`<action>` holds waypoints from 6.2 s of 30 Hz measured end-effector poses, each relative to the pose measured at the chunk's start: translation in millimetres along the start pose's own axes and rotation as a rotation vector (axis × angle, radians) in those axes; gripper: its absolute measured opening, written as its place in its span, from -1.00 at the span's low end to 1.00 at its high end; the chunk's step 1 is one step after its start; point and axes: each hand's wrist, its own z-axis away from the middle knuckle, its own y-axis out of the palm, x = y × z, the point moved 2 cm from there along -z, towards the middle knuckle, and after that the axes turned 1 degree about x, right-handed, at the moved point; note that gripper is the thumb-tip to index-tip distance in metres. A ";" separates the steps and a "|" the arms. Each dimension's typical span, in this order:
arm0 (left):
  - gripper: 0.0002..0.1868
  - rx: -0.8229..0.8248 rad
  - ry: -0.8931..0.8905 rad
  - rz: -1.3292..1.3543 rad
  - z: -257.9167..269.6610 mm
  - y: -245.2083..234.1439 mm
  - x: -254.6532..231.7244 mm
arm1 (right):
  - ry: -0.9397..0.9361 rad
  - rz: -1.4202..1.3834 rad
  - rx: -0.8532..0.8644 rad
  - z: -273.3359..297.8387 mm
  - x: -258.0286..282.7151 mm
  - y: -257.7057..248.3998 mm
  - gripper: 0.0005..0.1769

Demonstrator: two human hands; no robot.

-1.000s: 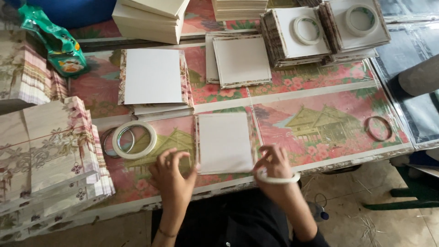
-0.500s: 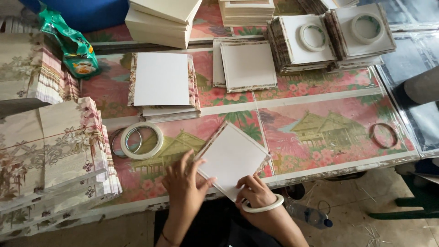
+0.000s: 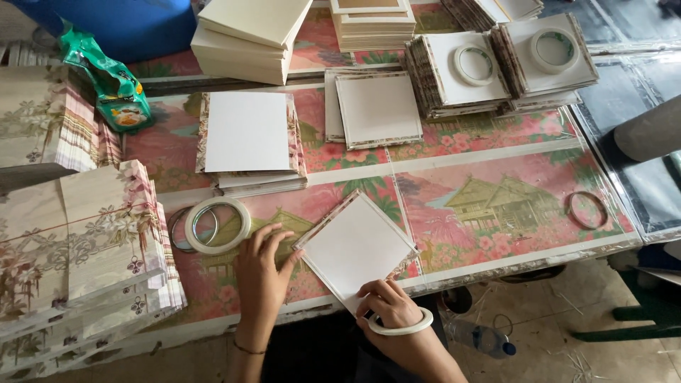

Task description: The person assembles small books by hand at a table. They pick up a patterned cover and a white inner block, align them, and press the edges together. The person repeats this process, stacking the finished books on the table.

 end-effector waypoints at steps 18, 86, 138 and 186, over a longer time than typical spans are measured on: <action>-0.67 0.119 -0.036 -0.036 37.9 4.4 -45.2 | -0.028 -0.079 -0.013 -15.4 5.3 17.4 -0.01; -0.27 0.324 0.003 0.138 2.1 64.3 -111.1 | 0.139 0.009 -0.277 7.2 -79.7 -10.4 -0.86; -0.66 -0.148 0.129 -0.209 -58.4 -41.6 -1.9 | 0.553 -0.160 -0.614 -77.2 -152.3 -45.6 -0.40; -0.83 0.164 -0.186 0.053 57.9 -13.1 -47.8 | 0.089 -0.137 -0.123 -34.4 -15.0 39.1 -0.96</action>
